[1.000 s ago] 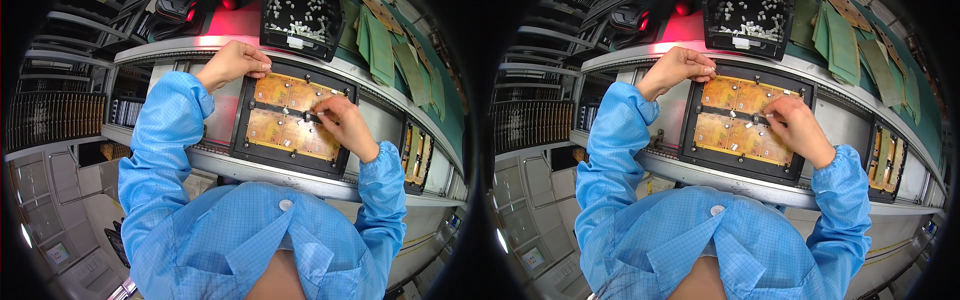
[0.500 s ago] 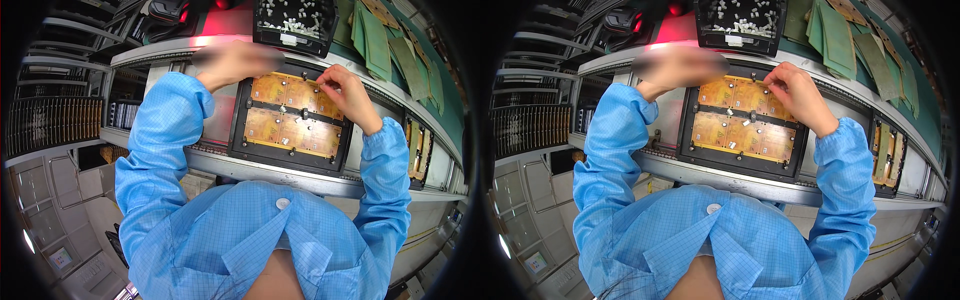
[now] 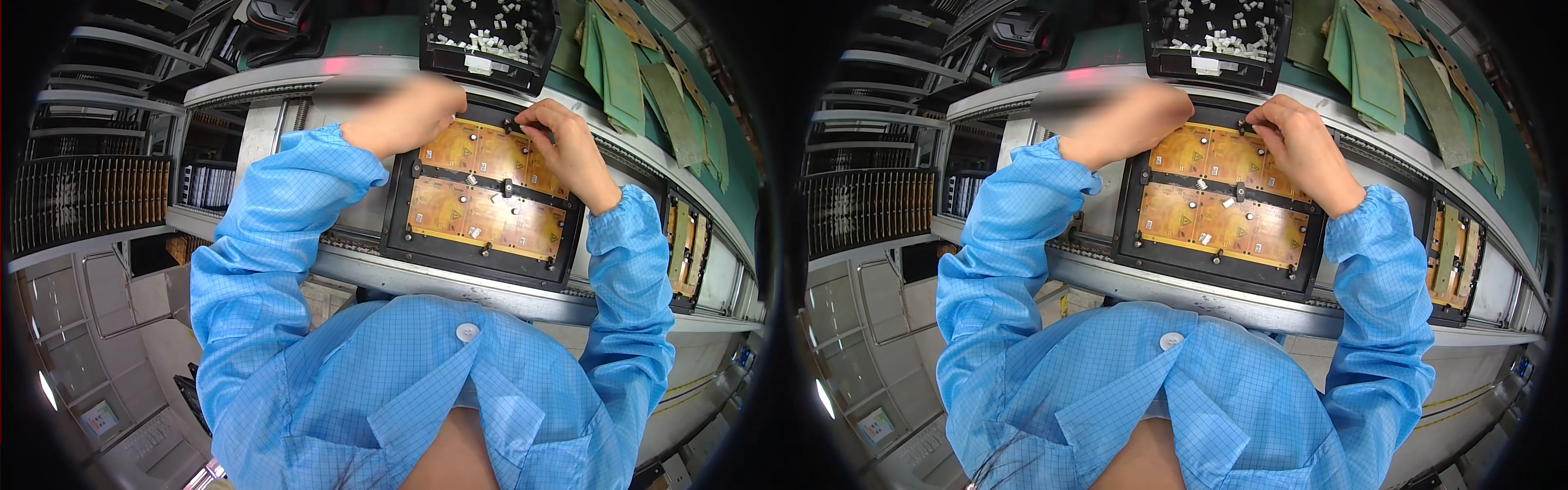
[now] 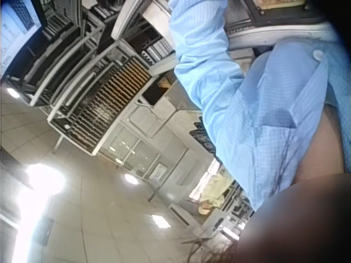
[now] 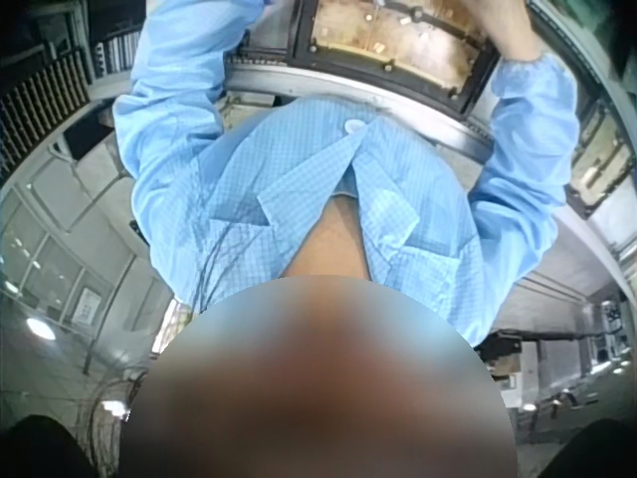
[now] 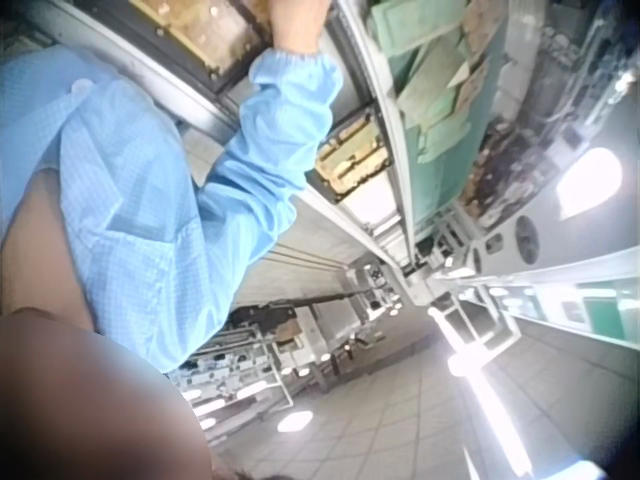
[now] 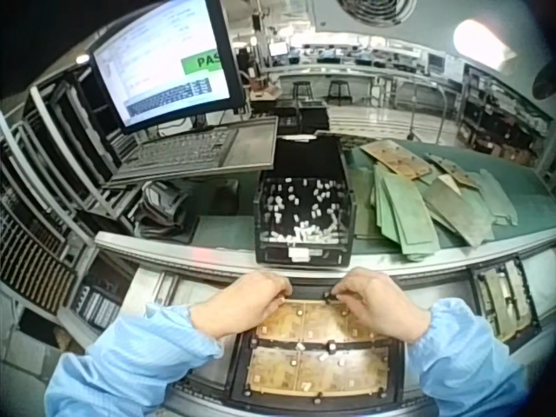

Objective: Manual assembly and inspection of electronic circuit boards at a workstation.

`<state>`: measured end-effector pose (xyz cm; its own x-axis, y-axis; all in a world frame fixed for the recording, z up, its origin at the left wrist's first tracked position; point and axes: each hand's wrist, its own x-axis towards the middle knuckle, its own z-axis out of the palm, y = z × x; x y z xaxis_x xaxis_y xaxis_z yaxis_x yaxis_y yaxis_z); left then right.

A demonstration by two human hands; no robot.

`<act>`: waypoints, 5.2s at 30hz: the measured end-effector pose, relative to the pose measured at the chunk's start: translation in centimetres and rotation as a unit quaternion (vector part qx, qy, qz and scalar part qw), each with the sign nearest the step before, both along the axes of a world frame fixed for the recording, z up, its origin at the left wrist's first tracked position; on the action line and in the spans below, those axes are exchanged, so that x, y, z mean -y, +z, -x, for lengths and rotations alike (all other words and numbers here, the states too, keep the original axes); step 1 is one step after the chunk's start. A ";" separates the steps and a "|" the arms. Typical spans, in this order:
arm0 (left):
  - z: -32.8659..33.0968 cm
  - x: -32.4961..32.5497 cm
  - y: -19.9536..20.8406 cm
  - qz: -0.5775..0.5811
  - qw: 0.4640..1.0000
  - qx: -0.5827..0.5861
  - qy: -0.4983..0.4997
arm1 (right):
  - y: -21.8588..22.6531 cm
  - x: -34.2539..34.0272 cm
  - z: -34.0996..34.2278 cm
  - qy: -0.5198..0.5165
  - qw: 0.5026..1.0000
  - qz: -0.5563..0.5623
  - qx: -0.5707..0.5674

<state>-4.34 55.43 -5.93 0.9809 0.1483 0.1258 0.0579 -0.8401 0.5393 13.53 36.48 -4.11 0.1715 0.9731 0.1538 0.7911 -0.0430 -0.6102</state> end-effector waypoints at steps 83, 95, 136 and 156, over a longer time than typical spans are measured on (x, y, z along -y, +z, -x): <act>2.6 2.5 1.5 0.108 0.992 -0.048 -0.045 | -1.9 -2.9 1.2 0.084 0.987 0.002 0.135; 4.5 1.4 1.0 0.279 0.954 -0.109 0.034 | 0.4 1.9 2.5 0.004 0.999 -0.001 0.041; 5.2 6.6 -1.6 0.020 1.000 0.001 -0.003 | -0.5 10.6 0.4 -0.182 0.952 0.037 -0.243; 6.4 8.6 -0.4 -0.171 0.981 0.010 -0.094 | -1.3 10.8 2.0 -0.041 0.998 0.005 0.054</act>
<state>-10.72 46.82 -6.29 0.9837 -0.0885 0.1567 -0.1225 -0.9672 0.2226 11.48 25.71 -5.41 0.2330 0.9582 0.1660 0.8463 -0.1158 -0.5200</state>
